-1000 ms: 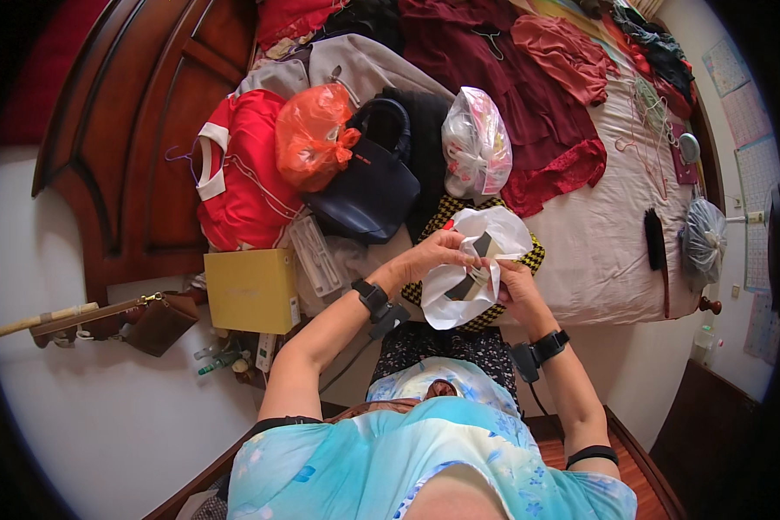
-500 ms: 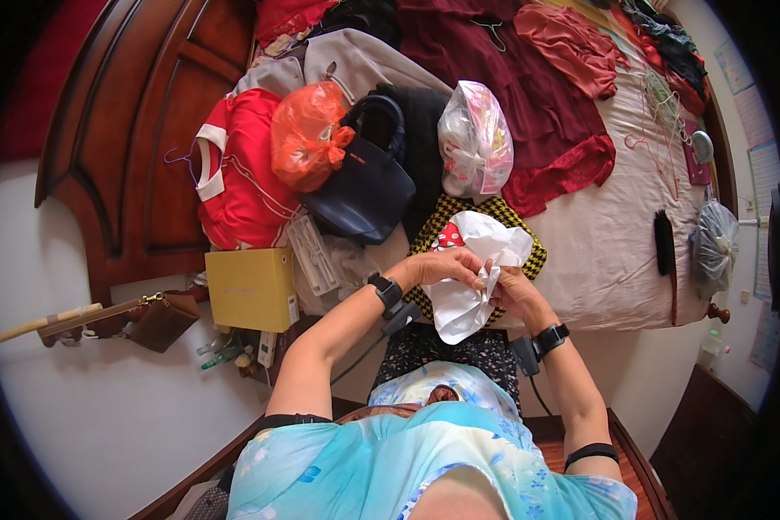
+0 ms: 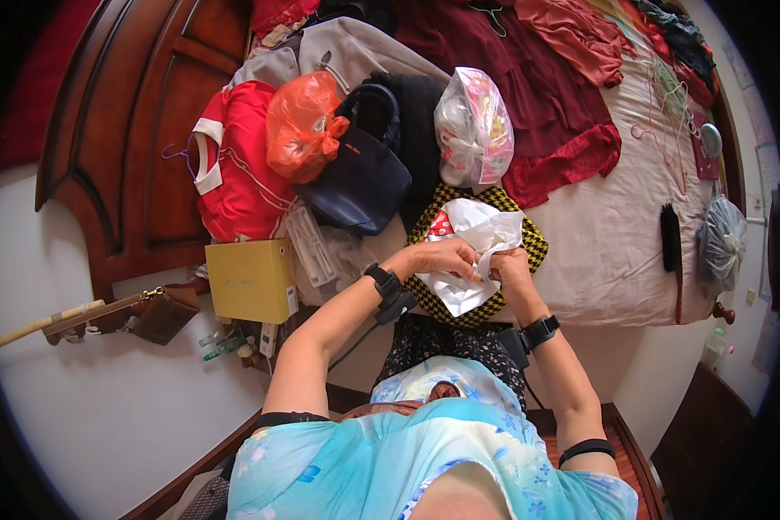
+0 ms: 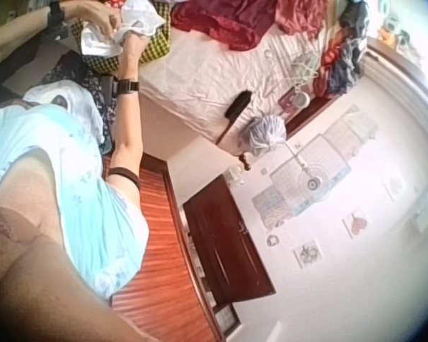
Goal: Sort through items on a bed, pack some away, and hang a shirt in a closet.
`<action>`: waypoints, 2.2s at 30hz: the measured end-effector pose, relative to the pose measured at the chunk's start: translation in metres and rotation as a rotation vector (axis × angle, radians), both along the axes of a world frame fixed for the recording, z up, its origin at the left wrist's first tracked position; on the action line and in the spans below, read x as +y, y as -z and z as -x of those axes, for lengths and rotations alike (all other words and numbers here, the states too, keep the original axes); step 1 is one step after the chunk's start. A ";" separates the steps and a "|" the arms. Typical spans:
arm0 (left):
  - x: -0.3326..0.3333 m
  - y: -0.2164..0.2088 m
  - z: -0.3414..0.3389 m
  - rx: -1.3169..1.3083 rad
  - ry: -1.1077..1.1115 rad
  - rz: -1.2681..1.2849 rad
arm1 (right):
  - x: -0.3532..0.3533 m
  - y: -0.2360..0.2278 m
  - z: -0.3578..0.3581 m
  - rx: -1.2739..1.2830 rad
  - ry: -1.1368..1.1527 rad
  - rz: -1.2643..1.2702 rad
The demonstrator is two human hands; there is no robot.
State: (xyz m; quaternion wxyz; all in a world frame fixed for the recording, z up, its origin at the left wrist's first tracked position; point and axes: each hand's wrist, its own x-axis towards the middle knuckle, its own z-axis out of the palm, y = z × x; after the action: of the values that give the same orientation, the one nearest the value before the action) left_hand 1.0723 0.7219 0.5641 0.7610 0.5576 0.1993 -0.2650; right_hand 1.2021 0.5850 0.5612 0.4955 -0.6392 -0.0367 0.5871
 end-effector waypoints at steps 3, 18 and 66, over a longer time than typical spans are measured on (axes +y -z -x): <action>-0.001 0.010 0.002 -0.081 0.006 -0.070 | 0.000 0.006 0.004 -0.020 0.076 -0.006; 0.009 -0.011 0.014 -0.007 -0.326 0.082 | -0.013 0.008 -0.008 0.270 -0.135 -0.052; 0.013 0.049 -0.002 0.194 -0.788 0.178 | -0.033 0.067 0.013 -0.918 -0.091 0.234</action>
State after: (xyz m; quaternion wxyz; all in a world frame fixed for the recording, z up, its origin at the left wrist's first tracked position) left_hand 1.0748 0.7350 0.5156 0.8273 0.3430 0.4444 -0.0208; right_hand 1.1886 0.5520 0.4945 0.3267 -0.8817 -0.2136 0.2650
